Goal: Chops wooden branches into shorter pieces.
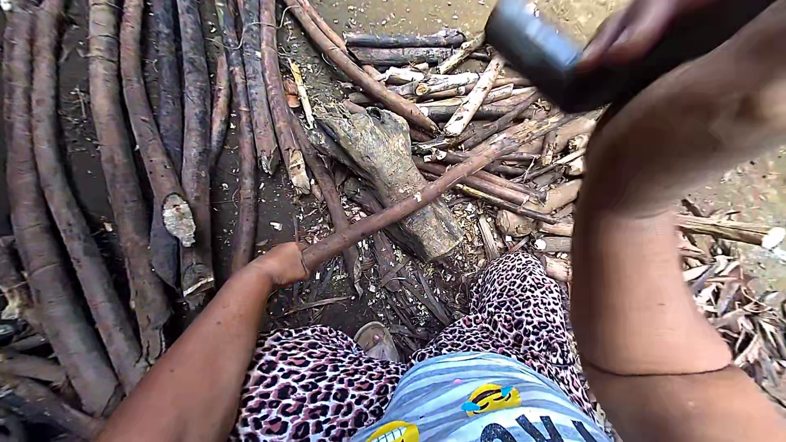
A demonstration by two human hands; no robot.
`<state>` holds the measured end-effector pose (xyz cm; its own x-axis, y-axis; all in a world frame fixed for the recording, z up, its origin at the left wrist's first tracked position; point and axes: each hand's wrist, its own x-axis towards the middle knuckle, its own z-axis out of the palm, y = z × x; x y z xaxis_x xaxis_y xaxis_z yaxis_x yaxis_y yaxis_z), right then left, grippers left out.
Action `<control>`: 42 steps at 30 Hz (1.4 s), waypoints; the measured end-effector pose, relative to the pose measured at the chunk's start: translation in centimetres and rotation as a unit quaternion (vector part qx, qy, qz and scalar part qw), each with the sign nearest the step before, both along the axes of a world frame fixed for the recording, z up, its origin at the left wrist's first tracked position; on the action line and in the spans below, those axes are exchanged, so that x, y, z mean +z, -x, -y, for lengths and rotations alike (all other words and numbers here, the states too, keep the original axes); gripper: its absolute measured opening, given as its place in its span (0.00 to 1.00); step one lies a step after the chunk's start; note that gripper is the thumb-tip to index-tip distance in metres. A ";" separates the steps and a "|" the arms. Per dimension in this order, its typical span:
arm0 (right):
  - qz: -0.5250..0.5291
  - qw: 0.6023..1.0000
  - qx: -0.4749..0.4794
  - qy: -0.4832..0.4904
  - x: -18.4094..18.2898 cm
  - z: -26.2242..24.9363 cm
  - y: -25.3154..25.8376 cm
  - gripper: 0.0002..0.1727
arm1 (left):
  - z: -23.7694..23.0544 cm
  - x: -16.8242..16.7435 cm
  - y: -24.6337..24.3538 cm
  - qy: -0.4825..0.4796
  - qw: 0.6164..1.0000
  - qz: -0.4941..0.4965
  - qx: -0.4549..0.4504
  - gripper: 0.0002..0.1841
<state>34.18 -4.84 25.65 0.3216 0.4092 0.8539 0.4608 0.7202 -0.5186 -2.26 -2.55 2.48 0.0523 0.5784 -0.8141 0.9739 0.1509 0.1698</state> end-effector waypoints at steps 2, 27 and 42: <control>-0.001 0.989 0.003 0.147 -7.3 2.6 1.5 0.13 | -0.1 -0.6 0.2 0.002 1.000 -0.008 -0.008 0.14; -0.120 0.979 0.113 0.122 -0.8 2.7 -4.9 0.16 | -2.6 -0.3 0.0 -0.099 0.988 -0.084 -0.080 0.15; -0.438 0.442 0.298 0.724 -21.2 10.6 0.2 0.26 | -0.6 -0.5 -1.6 -0.156 0.982 -0.074 -0.077 0.12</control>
